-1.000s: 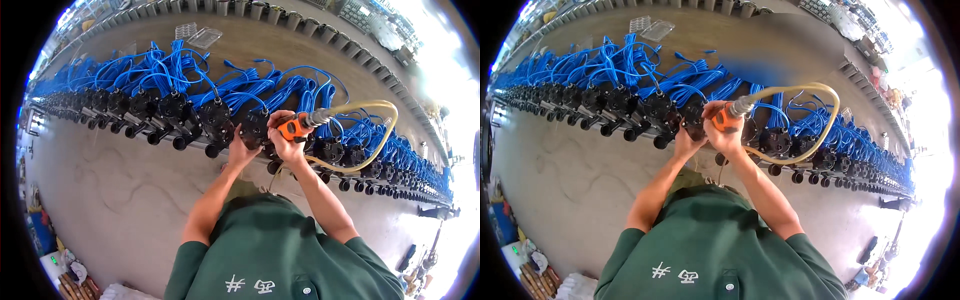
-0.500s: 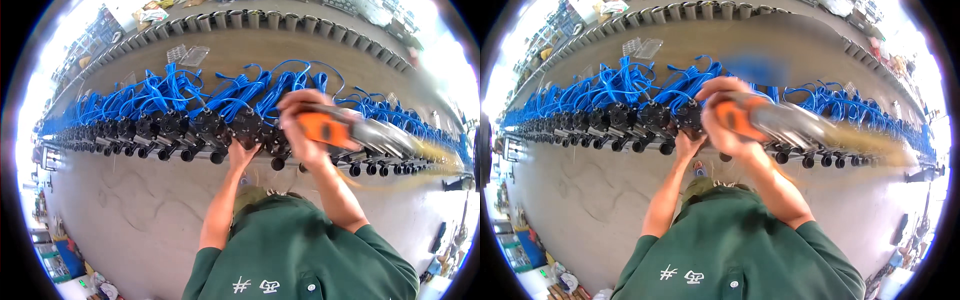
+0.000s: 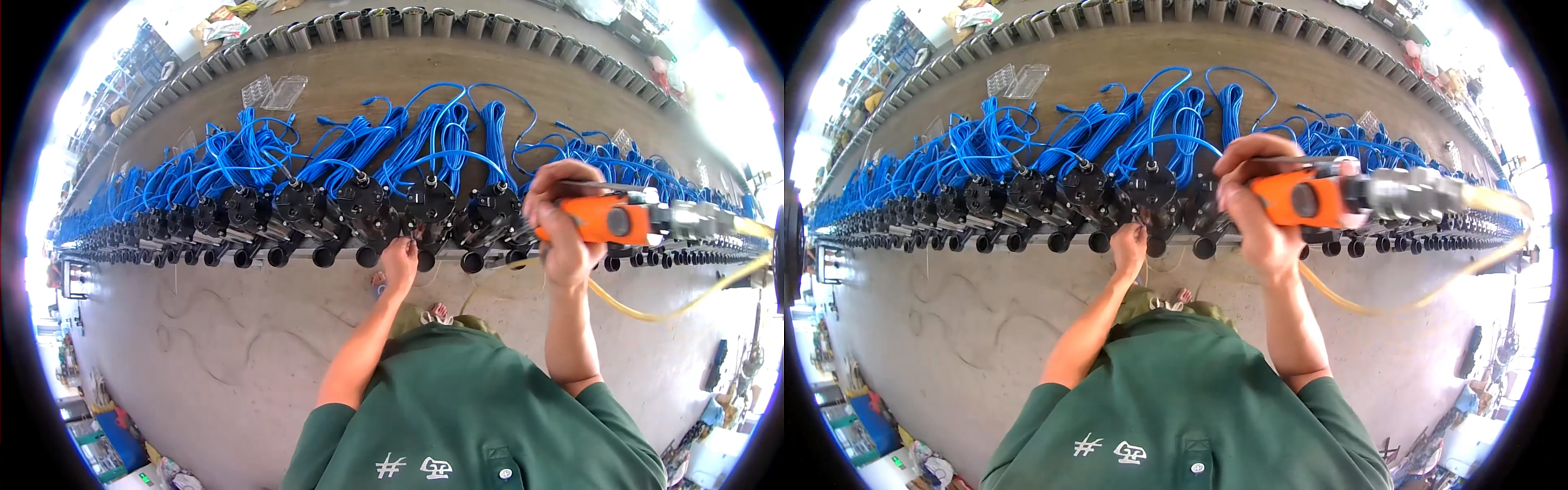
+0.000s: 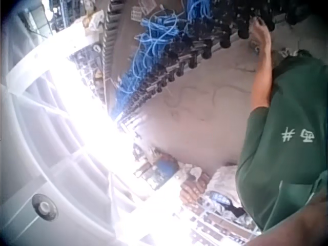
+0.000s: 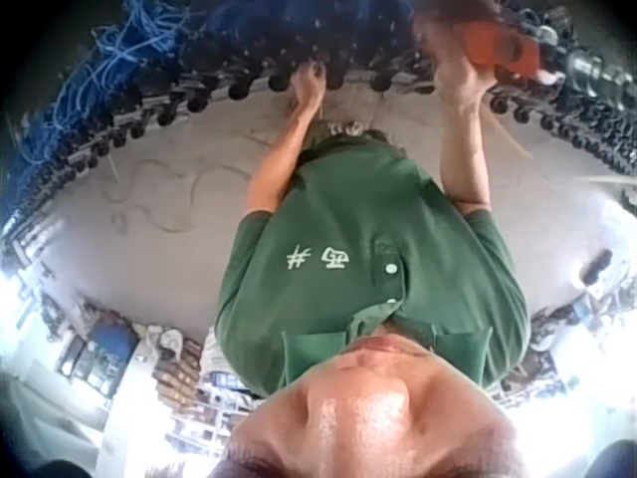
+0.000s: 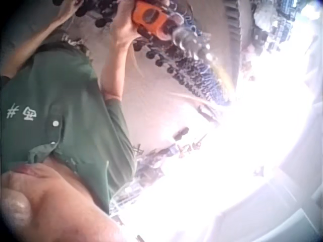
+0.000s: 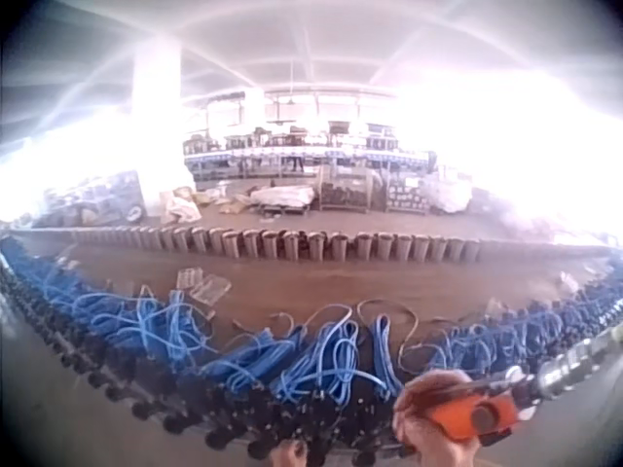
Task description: The person assembles a row of water pumps by using an air-powered screwdriver to tighten screws on each pump housing.
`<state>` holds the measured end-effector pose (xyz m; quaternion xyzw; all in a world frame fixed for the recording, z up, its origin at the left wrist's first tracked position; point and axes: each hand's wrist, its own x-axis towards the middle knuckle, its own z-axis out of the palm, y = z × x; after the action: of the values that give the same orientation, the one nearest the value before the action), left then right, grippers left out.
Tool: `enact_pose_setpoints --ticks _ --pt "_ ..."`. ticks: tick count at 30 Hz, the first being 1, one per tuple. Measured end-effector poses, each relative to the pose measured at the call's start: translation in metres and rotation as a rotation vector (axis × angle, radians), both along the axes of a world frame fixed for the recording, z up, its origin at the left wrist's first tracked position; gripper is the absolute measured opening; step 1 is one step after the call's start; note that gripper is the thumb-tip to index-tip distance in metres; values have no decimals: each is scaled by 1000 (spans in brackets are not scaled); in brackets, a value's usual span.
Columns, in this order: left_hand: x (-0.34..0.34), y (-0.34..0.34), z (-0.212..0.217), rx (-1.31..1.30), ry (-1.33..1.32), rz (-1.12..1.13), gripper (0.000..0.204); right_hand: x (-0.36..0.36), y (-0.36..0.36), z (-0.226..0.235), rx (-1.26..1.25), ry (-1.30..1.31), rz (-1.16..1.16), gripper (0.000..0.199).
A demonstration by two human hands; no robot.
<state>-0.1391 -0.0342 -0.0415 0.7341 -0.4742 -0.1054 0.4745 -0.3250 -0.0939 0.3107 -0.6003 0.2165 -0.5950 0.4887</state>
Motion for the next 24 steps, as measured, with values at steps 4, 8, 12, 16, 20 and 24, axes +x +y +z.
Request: enact_pose_setpoints --ticks 4,8,12,16,20,24 --pt "1 -2 8 -65 -25 23 8 18 1 -31 145 -39 135 32" --pt "4 -6 1 -27 -50 53 9 53 -7 -66 257 -55 233 32" --pt "5 -10 6 -22 -66 13 9 90 -21 -103 215 -62 265 29" --pt "11 -4 9 65 -123 -12 9 120 -27 -117 111 95 282 18" --pt "1 -8 48 256 -229 -114 32 121 -37 -134 47 182 177 14" --pt "6 -2 4 89 -92 -26 7 124 -37 -150 -1 69 365 34"
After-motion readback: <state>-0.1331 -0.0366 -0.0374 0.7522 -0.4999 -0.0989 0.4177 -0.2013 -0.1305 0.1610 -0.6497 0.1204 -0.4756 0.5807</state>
